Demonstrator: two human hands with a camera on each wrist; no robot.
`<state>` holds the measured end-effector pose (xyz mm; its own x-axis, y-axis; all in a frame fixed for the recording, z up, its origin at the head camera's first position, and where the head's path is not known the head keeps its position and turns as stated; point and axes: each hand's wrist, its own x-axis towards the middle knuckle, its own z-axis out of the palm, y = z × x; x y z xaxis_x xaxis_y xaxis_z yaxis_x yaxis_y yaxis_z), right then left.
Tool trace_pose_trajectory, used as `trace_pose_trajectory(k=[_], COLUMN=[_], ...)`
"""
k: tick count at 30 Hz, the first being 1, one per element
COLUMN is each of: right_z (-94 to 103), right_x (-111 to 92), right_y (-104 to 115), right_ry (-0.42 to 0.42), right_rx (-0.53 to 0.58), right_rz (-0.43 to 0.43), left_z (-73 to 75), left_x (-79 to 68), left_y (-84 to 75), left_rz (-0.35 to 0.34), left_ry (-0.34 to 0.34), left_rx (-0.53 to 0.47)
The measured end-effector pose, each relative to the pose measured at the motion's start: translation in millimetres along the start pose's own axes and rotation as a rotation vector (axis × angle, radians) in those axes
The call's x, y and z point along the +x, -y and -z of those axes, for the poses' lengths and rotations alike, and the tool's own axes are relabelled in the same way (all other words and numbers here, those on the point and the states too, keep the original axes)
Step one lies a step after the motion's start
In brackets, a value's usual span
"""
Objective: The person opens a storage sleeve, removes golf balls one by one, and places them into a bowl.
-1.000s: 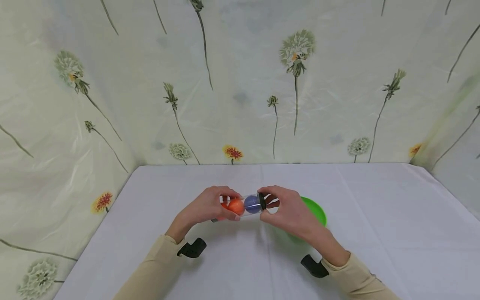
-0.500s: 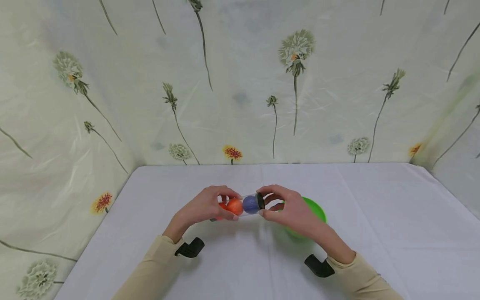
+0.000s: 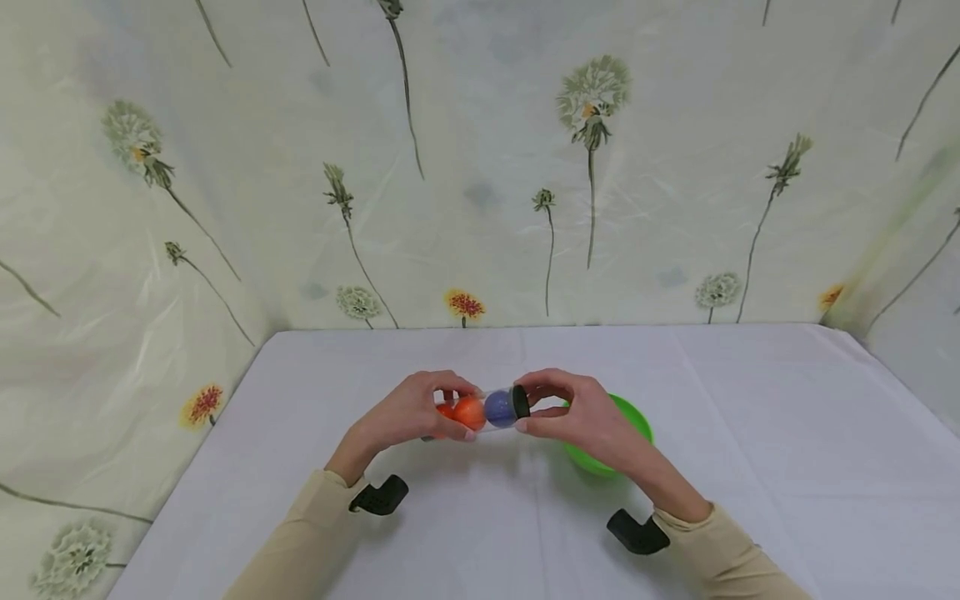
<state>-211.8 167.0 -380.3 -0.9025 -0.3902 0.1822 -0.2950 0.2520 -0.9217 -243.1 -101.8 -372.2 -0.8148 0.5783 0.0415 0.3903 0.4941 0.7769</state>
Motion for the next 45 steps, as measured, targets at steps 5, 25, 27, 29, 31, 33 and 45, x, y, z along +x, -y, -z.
trace_pose_trajectory(k=[5,25,27,29,31,33,45], right_z=[-1.0,-5.5,-5.4,-5.1,-4.6,-3.9,0.9], right_x=[0.3,-1.0,-1.0,-1.0,-1.2,-1.8,-3.1], right_y=[2.9,7.6,7.0,6.5,6.1,6.5,10.6], right_ry=[-0.032,-0.042,-0.045,-0.044,-0.038,-0.031,-0.023], right_rx=[-0.026,-0.058,-0.059,-0.06,-0.045,-0.025,0.016], right_rz=[0.007,-0.013,-0.008,-0.004,-0.003,-0.006,-0.019], left_z=[0.4,1.2,1.3,1.6,2.2,2.9,4.2], left_x=[-0.5,-1.7,-1.6,-1.7,-2.4,-3.5,-3.1], left_y=[-0.8,2.0,2.5,3.0,3.9,5.2,9.3], left_rz=[0.007,-0.016,-0.02,-0.025,-0.022,-0.015,0.017], left_ry=[-0.011,0.017,0.021,0.026,0.031,0.033,0.027], left_rx=[-0.001,-0.005,-0.007,-0.008,-0.019,-0.034,-0.103])
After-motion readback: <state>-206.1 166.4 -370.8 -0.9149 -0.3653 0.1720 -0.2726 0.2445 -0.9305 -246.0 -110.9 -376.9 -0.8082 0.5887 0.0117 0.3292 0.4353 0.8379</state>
